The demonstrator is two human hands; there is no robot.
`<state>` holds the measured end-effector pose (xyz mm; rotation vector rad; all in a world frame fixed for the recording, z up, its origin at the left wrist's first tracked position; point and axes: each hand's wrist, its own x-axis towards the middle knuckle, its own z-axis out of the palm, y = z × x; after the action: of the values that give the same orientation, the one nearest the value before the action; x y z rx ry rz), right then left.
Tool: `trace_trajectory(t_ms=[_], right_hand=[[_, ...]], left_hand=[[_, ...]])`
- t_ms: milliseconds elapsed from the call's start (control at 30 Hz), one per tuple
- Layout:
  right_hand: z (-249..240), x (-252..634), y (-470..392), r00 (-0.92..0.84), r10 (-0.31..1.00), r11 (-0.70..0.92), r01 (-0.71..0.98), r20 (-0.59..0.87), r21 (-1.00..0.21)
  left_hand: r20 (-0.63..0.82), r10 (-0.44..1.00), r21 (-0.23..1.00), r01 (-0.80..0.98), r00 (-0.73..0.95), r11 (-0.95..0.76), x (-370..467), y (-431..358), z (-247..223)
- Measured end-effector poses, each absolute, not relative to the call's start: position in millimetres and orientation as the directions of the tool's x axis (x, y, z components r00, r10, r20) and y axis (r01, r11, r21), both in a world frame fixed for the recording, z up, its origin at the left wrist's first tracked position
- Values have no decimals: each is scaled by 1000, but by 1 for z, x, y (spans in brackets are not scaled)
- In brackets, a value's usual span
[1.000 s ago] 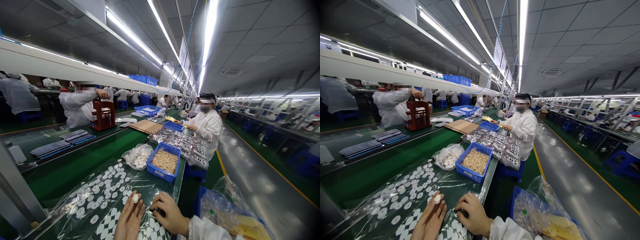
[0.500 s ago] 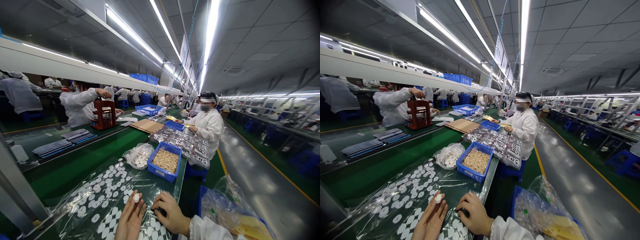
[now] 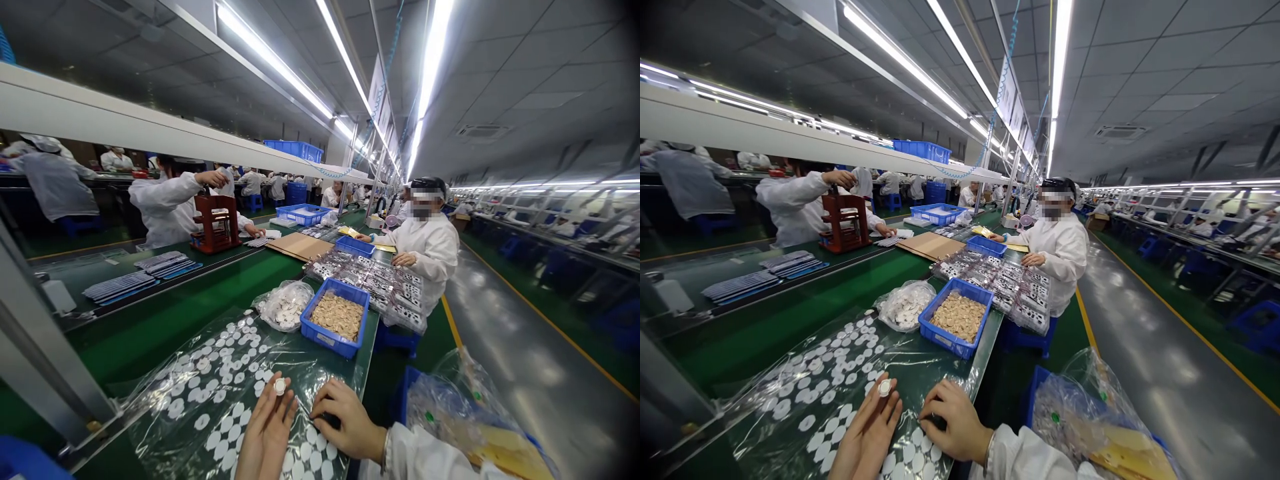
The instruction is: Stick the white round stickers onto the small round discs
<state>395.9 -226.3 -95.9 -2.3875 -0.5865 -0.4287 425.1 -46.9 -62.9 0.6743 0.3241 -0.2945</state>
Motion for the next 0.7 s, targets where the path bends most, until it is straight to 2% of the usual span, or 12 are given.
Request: trace_trajectory(t_ms=[500,700], right_hand=[[-102,401,-225,842,266,-718,498,469,-487],[-103,400,-224,853,258,-728,480,454,-489]], left_hand=[[-487,-167,547,448,857,707,430,-48,-59],[-454,-163,558,422,876,715,428,-50,-63]])
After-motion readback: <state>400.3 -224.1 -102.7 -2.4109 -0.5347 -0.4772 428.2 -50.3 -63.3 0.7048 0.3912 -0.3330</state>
